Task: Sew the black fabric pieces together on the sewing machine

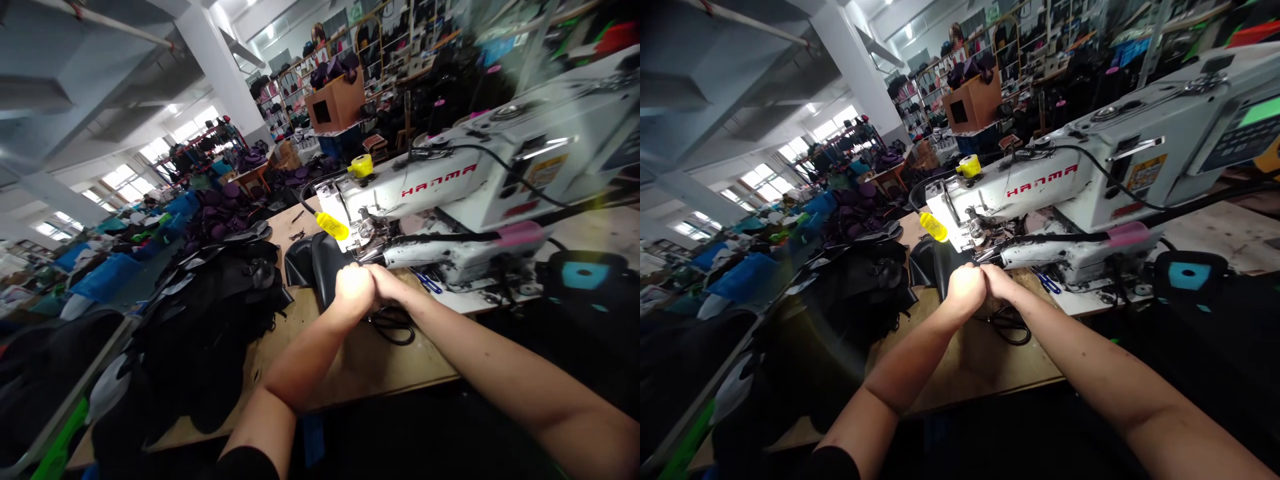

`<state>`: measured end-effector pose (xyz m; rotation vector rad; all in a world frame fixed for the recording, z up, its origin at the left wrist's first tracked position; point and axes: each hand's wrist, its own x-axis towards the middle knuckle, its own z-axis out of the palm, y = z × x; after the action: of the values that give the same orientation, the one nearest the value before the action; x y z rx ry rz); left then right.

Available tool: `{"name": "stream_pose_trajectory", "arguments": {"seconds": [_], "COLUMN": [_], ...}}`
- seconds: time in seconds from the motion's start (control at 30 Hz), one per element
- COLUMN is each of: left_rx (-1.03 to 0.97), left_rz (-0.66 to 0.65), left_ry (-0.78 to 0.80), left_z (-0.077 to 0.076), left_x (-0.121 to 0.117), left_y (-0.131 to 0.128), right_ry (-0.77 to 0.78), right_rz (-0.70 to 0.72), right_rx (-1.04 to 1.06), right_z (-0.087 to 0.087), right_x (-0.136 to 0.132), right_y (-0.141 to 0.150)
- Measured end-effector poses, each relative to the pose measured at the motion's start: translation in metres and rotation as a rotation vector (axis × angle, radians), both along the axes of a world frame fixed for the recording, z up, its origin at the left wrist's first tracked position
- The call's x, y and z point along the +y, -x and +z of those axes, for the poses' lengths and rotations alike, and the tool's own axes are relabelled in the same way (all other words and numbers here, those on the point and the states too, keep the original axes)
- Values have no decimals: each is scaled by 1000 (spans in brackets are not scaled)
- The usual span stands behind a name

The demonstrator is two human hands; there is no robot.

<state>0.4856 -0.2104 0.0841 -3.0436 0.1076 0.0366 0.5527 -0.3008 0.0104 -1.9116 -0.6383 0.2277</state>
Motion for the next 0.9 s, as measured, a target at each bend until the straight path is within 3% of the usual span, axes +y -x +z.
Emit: {"name": "stream_pose_trajectory", "arguments": {"seconds": [0.1, 0.23, 0.33, 0.43, 0.57, 0.73, 0.9], "left_rx": [-180, -430, -555, -575, -492, -481, -513], "left_rz": [-15, -50, -116, -286, -510, -550, -518], "left_ry": [66, 171, 205, 161, 52, -22, -25], "left_z": [-16, -51, -66, -66, -56, -53, -60], "left_x": [15, 33, 45, 56, 64, 69, 78], "left_y": [9, 20, 18, 10, -2, -21, -32], "right_ry": [71, 118, 138, 136, 98, -5, -128], "right_rz": [-33, -47, -159, -275, -248, -224, -203], "right_rx": [25, 77, 43, -16, -17, 76, 248], "right_z": [-1, 3, 8, 10, 10, 11, 12], "right_x": [3, 1, -7, -14, -12, -3, 3], "right_y": [-3, 5, 18, 29, 31, 16, 9]}}
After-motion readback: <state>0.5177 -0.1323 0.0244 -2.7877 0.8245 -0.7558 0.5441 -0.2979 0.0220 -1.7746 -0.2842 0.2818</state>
